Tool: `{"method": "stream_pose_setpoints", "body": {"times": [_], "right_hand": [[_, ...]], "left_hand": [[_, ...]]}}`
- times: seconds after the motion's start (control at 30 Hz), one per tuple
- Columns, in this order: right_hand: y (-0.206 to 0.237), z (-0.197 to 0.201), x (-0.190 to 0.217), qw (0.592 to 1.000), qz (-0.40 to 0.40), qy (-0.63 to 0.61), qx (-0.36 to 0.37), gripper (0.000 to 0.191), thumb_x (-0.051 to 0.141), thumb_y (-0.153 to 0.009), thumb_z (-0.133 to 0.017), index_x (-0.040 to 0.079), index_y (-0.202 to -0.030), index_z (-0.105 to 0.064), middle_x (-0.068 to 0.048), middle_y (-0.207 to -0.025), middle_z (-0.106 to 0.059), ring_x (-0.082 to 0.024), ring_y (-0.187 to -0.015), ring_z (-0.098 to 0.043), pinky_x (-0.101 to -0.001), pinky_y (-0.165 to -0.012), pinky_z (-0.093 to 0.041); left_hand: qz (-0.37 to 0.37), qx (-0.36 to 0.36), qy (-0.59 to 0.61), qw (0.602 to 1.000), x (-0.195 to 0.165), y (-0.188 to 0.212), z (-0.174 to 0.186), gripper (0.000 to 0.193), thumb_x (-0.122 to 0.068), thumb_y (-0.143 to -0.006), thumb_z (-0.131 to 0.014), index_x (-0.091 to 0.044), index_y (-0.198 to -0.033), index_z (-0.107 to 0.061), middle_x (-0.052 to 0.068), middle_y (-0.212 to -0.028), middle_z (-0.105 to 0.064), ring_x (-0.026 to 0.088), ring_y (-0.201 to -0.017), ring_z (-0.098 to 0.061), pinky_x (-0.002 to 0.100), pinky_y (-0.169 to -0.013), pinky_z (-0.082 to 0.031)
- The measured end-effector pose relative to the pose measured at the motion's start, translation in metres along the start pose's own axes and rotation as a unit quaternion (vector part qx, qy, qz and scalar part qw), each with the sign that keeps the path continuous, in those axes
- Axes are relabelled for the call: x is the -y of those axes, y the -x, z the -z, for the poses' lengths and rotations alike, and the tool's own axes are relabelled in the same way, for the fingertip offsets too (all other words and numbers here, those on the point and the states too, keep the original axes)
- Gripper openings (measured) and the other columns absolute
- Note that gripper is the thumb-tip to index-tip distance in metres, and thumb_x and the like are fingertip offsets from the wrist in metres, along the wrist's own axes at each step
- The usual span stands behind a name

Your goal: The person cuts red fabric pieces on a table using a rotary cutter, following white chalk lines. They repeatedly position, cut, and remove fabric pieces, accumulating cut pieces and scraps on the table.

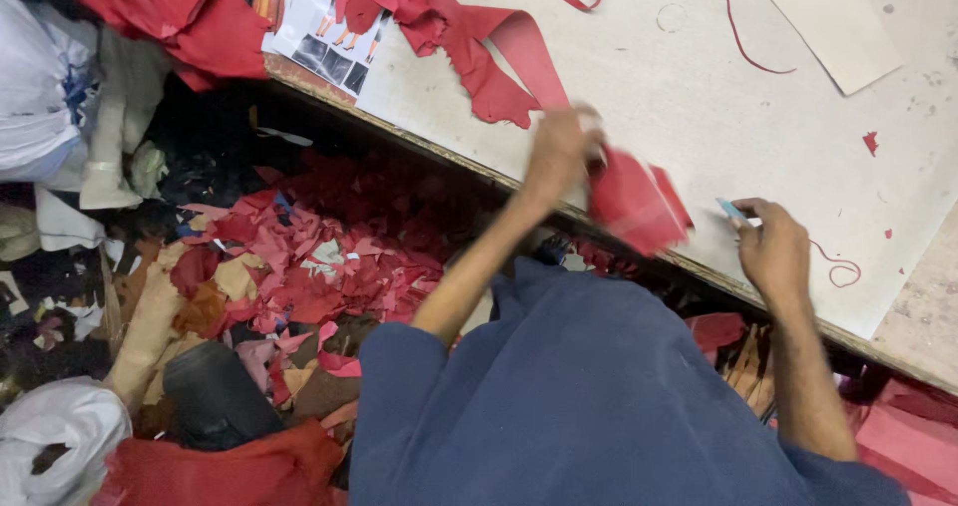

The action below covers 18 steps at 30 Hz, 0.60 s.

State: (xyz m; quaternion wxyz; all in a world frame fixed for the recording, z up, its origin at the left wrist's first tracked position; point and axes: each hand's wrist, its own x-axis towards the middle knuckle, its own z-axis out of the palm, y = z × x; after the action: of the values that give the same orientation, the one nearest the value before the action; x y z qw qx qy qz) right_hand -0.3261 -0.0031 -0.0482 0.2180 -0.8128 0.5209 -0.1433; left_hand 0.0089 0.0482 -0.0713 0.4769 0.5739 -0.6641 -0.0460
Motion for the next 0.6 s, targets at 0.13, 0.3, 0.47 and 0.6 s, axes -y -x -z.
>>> {"method": "stream_pose_setpoints", "body": {"times": [0.13, 0.3, 0.47, 0.6], "right_hand": [[0.023, -0.026, 0.024, 0.991, -0.040, -0.128, 0.020, 0.027, 0.006, -0.096, -0.068, 0.006, -0.123, -0.072, -0.017, -0.105, -0.072, -0.026, -0.071, -0.067, -0.0380, -0.067, -0.053], [0.036, -0.052, 0.042, 0.989, 0.030, -0.142, 0.004, 0.027, 0.000, -0.095, -0.068, 0.003, -0.121, -0.072, -0.016, -0.106, -0.073, -0.021, -0.071, -0.064, -0.0341, -0.067, -0.051], [0.049, -0.075, 0.009, 0.982, -0.012, -0.167, -0.089, 0.024, -0.001, -0.100, -0.065, 0.002, -0.123, -0.072, -0.015, -0.105, -0.070, -0.020, -0.076, -0.061, -0.0319, -0.070, -0.050], [0.054, -0.094, -0.020, 0.950, -0.103, -0.278, -0.100, 0.020, 0.008, -0.102, -0.065, 0.003, -0.122, -0.069, -0.007, -0.103, -0.072, -0.011, -0.085, -0.066, -0.0270, -0.072, -0.052]], "left_hand": [[0.221, -0.241, -0.310, 0.893, 0.094, -0.031, 0.060, 0.013, -0.018, -0.065, -0.081, -0.016, -0.078, -0.077, 0.015, -0.130, -0.059, 0.040, -0.121, -0.052, 0.055, -0.095, -0.040], [0.213, -0.183, 0.015, 0.960, 0.098, -0.022, 0.050, 0.014, 0.002, -0.086, -0.072, -0.007, -0.097, -0.074, 0.007, -0.099, -0.072, 0.025, -0.096, -0.070, 0.035, -0.086, -0.054], [0.103, 0.373, 0.356, 0.850, -0.014, 0.084, 0.003, 0.012, 0.003, -0.084, -0.072, -0.002, -0.095, -0.071, 0.005, -0.090, -0.073, 0.017, -0.088, -0.075, 0.030, -0.080, -0.060], [0.077, 0.243, 0.199, 0.946, -0.039, 0.142, 0.023, 0.018, 0.002, -0.079, -0.074, -0.001, -0.097, -0.072, 0.013, -0.095, -0.070, 0.031, -0.093, -0.070, 0.038, -0.081, -0.054]]}}
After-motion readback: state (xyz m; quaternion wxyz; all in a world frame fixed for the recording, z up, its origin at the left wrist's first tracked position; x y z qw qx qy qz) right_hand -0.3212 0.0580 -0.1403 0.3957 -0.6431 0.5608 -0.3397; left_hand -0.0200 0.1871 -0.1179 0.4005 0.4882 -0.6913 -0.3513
